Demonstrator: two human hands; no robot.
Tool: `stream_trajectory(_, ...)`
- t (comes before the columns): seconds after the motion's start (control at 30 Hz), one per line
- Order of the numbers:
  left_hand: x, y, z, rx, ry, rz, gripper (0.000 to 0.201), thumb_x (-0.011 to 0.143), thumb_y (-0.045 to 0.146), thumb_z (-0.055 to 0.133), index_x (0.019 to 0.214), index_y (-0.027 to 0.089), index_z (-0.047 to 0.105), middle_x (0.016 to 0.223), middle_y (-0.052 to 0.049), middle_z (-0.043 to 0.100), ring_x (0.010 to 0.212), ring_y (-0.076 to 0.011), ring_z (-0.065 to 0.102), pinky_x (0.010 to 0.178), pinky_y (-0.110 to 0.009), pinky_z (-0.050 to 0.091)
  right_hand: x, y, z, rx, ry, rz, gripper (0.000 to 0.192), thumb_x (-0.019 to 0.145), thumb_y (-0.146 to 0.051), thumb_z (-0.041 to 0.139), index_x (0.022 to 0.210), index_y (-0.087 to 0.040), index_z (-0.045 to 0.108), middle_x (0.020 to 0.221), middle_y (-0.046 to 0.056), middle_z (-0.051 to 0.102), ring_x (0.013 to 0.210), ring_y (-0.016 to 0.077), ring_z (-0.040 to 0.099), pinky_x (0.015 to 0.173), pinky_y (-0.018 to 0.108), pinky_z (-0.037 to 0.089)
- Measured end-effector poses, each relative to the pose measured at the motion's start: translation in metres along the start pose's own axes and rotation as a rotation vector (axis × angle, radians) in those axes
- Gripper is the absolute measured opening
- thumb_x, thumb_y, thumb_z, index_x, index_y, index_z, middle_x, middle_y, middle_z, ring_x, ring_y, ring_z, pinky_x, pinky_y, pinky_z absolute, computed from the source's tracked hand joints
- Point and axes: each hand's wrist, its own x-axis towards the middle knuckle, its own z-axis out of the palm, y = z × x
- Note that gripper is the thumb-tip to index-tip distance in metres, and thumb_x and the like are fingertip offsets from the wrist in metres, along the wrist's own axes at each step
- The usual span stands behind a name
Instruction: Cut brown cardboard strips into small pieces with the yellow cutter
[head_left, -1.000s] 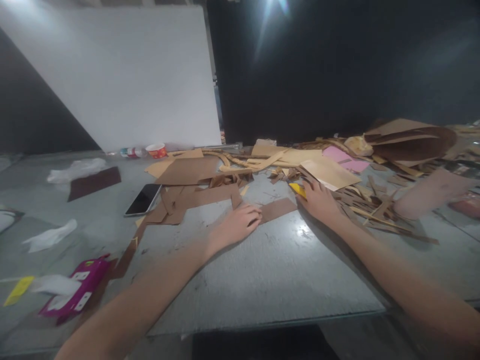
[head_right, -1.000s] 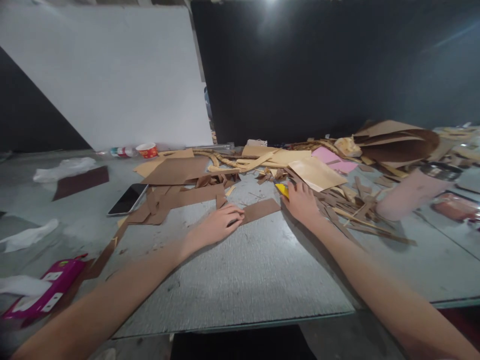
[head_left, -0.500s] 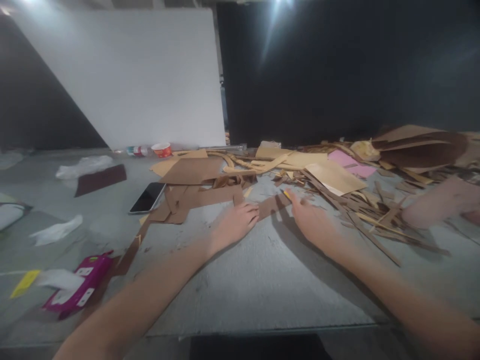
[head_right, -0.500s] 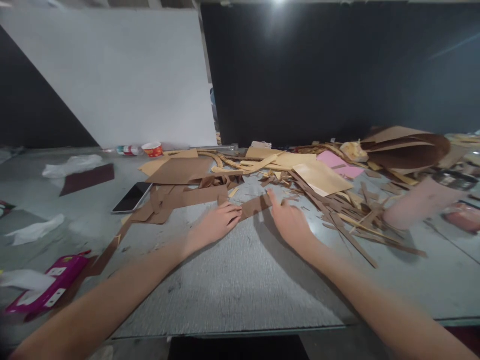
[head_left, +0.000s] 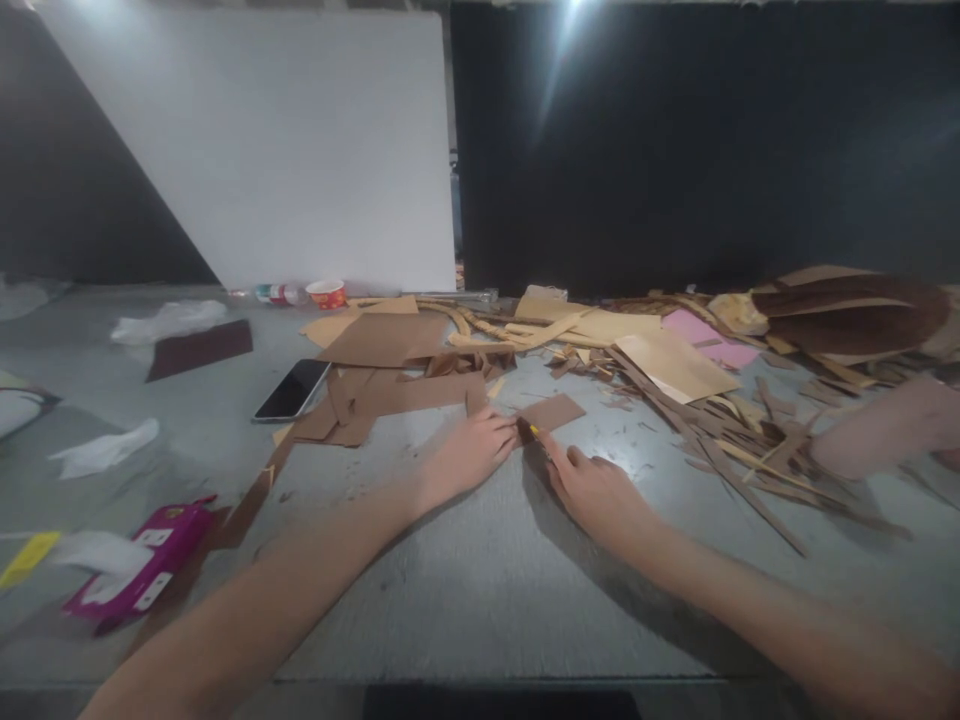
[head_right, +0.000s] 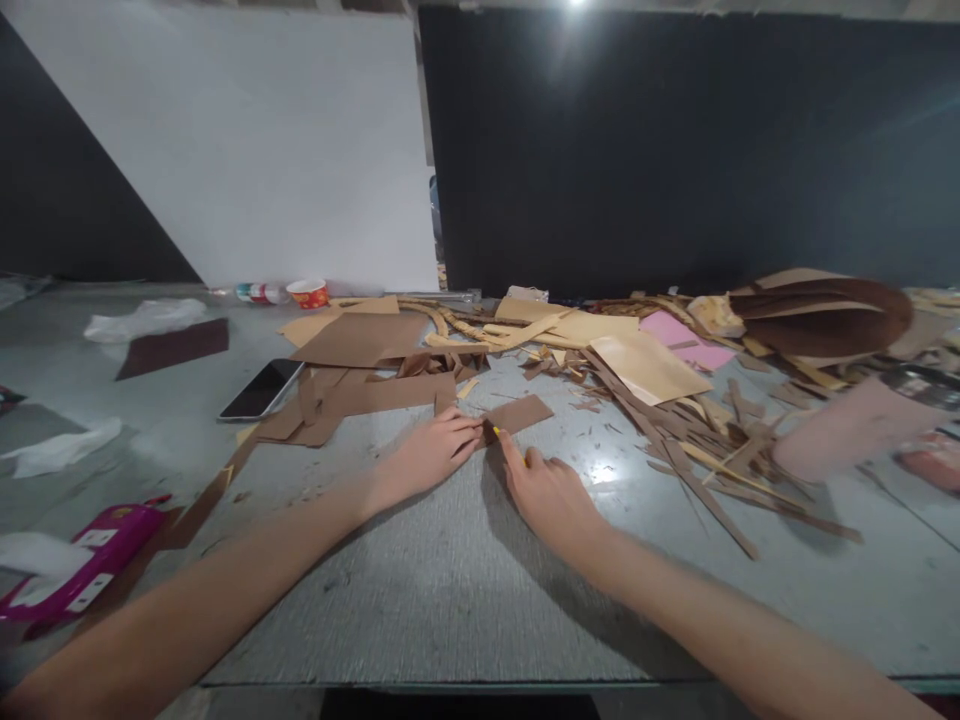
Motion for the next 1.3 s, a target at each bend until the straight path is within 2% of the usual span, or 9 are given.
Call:
stream_trajectory(0.33,0.002,-0.001,0.007,-0.090,0.072,-0.046,0.034,0.116,0.029,0.050,0.121,0.020,0.082,0.125,-0.009,0.081,0.123,-0.0263,0.068,0.110,-0.045,0.055,0.002,-0.001,0.000,0.044,0.000,-0.044,0.059,0.118,-0.029,0.029,0.176,-0.018,0.027,0.104,0.014,0.076,0.081,0.0271,0.077,0.066,0.033,0.047)
stream_trajectory(0.77,0.004,-0.004,0.006,-0.086,0.047,-0.022,0.030,0.114,0.026,0.054,0.118,0.021,0.083,0.127,-0.007,0.081,0.123,-0.0253,0.069,0.110,-0.044,0.054,0.012,-0.003,0.000,0.062,-0.053,0.005,0.059,0.119,-0.029,0.029,0.177,-0.019,0.022,0.109,0.015,0.076,0.085,0.0267,0.079,0.070,0.033,0.052)
stream_trajectory(1.07,0.005,-0.002,0.003,-0.063,0.020,-0.020,0.029,0.114,0.023,0.053,0.114,0.018,0.082,0.121,-0.007,0.082,0.116,-0.0248,0.070,0.108,-0.043,0.053,0.011,-0.004,-0.004,0.062,-0.065,0.007,0.058,0.119,-0.026,0.030,0.176,-0.018,0.022,0.109,0.016,0.075,0.086,0.0266,0.079,0.071,0.033,0.053)
stream_trajectory(1.3,0.004,-0.002,0.004,-0.076,0.030,-0.029,0.030,0.115,0.024,0.053,0.110,0.020,0.082,0.120,-0.007,0.082,0.114,-0.0248,0.071,0.107,-0.043,0.053,0.012,-0.003,-0.001,0.050,-0.080,-0.005,0.061,0.119,-0.027,0.030,0.178,-0.018,0.016,0.110,0.016,0.075,0.088,0.0272,0.080,0.072,0.033,0.054)
